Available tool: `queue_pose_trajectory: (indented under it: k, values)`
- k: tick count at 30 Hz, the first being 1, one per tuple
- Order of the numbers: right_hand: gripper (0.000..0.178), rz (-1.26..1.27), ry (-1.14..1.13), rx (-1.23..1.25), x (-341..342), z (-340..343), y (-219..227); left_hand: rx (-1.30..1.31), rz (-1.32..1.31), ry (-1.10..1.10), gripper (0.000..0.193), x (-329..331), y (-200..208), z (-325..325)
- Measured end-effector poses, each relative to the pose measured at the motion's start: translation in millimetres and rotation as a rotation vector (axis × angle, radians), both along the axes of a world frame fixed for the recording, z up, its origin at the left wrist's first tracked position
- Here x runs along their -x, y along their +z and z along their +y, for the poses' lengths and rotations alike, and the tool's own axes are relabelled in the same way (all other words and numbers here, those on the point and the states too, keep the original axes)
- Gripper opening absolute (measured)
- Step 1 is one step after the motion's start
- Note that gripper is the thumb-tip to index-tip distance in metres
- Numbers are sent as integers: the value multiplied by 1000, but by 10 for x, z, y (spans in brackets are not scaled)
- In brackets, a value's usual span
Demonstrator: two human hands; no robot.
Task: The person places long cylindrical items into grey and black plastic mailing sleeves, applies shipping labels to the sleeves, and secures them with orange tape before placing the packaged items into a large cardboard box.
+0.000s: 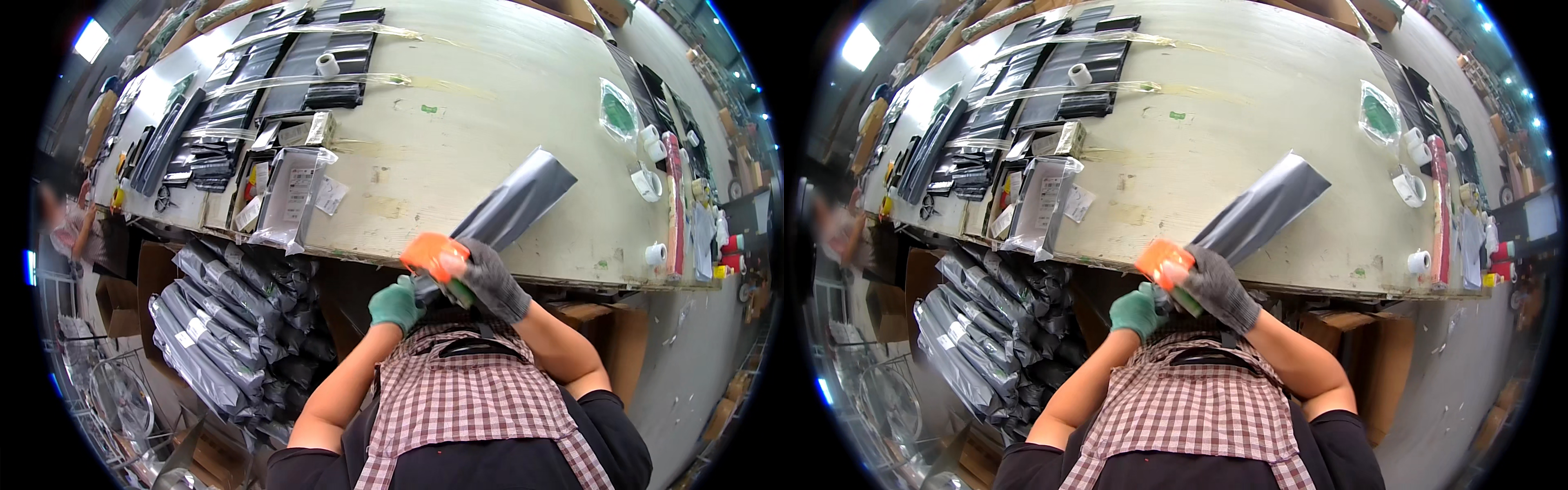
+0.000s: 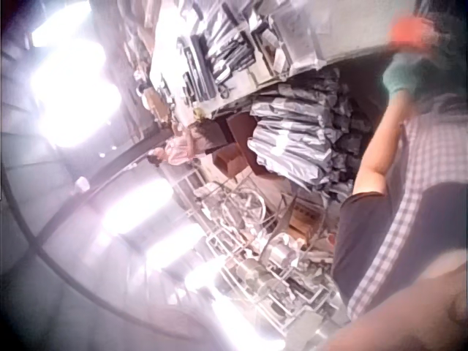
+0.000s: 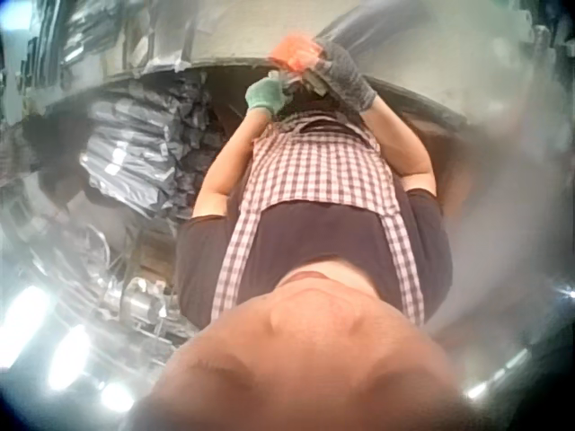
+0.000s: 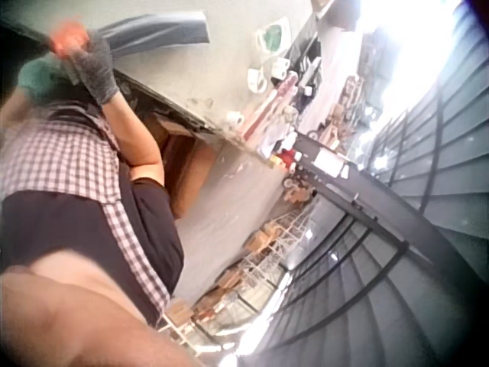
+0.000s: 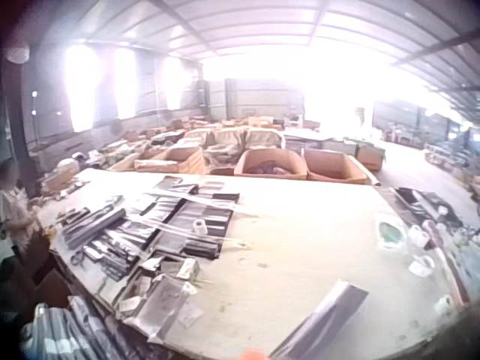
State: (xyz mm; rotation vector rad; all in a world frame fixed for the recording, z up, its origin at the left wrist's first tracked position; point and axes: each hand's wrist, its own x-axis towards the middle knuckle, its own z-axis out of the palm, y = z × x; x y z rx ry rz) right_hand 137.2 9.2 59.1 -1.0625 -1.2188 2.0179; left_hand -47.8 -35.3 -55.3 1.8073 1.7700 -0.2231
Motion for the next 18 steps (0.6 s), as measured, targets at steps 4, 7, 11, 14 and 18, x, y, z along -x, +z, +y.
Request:
queue_pose_trajectory:
  k: [4, 7, 11, 14, 18]
  values:
    - [46, -667, 181, -341, -659, -754, 62, 37, -73, 40, 48, 64, -149, 152]
    - [49, -609, 27, -133, -1057, -1253, 185, 127, -188, -7, 44, 134, -321, 246]
    - [50, -535, -93, 59, -1094, -1353, 210, 167, -276, -105, 49, 21, -407, 246]
    - [48, -673, -41, 50, -1082, -1227, -66, 209, -296, -107, 49, -5, -437, 253]
    - [45, -757, -53, -33, -889, -1001, -738, 124, -291, -92, 46, 20, -620, 167]
